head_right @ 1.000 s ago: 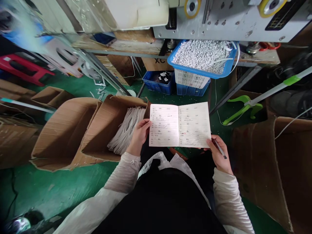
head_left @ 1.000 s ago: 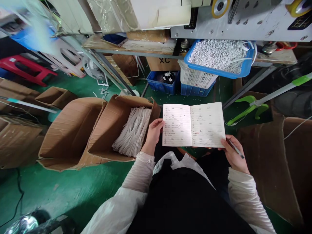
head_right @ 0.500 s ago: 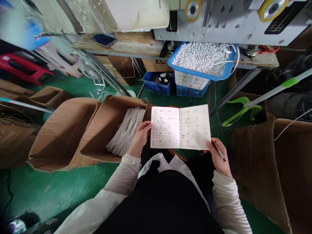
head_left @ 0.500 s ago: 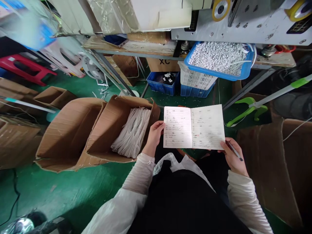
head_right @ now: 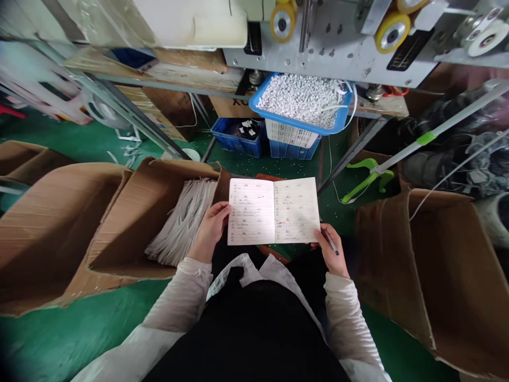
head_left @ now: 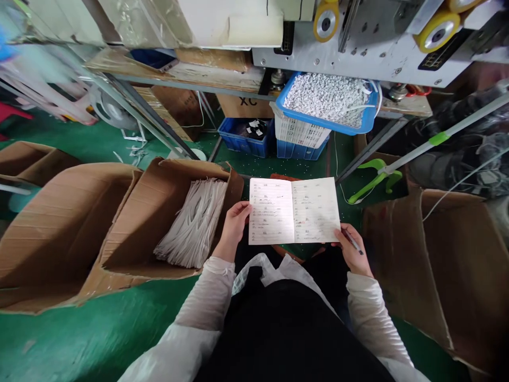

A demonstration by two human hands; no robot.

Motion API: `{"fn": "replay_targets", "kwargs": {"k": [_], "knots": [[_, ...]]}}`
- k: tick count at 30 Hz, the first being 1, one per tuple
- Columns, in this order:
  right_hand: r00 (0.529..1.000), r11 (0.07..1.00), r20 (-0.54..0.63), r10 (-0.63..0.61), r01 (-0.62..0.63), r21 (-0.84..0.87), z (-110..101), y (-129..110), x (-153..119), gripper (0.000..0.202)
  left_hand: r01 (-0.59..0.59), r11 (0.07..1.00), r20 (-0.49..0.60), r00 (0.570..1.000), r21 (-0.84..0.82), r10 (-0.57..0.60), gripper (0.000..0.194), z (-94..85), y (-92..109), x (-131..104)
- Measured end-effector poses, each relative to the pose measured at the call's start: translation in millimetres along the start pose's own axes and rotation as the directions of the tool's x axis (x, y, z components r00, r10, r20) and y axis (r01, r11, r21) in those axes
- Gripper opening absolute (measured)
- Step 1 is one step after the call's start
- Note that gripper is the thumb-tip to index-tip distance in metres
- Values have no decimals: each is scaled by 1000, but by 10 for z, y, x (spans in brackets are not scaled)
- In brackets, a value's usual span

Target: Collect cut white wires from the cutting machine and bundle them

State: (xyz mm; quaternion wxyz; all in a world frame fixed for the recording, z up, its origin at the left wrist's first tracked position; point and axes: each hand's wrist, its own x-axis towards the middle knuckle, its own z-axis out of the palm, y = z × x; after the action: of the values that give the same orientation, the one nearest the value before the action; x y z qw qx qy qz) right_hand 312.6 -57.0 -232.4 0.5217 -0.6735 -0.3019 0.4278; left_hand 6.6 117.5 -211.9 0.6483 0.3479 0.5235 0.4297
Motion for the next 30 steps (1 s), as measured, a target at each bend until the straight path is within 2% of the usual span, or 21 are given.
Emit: {"fn": "replay_targets", "kwargs": {"k": [7,12,19,23,25,27,29,30], "knots": [[999,998,-21,-39,38,-50,34,184,49,36,-12,996,-4,1000,83,12,34,1,-212,213],[989,956,-37,-142,127,-264,20,401,119,41,-10,986,0,1000,165,10,35,67,-392,425],[966,840,-89,-242,162,-517,-112,637,160,41,-14,966,-56,998,257,29,37,45,-584,597],[956,838,-113,-269,175,-517,-166,689,159,37,-76,945,-147,981,319,128,38,-17,-595,554],[955,845,-122,-269,173,-506,-171,709,160,36,-159,905,-163,957,394,239,39,-13,-578,442],[952,848,-126,-279,183,-498,-158,720,161,35,-313,796,-54,917,519,396,38,43,-573,264],[948,846,-111,-298,209,-490,-130,721,160,32,-512,629,195,842,585,503,35,153,-603,50],[946,846,-98,-308,225,-483,-114,718,160,31,-601,554,339,793,576,507,35,222,-635,-57]]}}
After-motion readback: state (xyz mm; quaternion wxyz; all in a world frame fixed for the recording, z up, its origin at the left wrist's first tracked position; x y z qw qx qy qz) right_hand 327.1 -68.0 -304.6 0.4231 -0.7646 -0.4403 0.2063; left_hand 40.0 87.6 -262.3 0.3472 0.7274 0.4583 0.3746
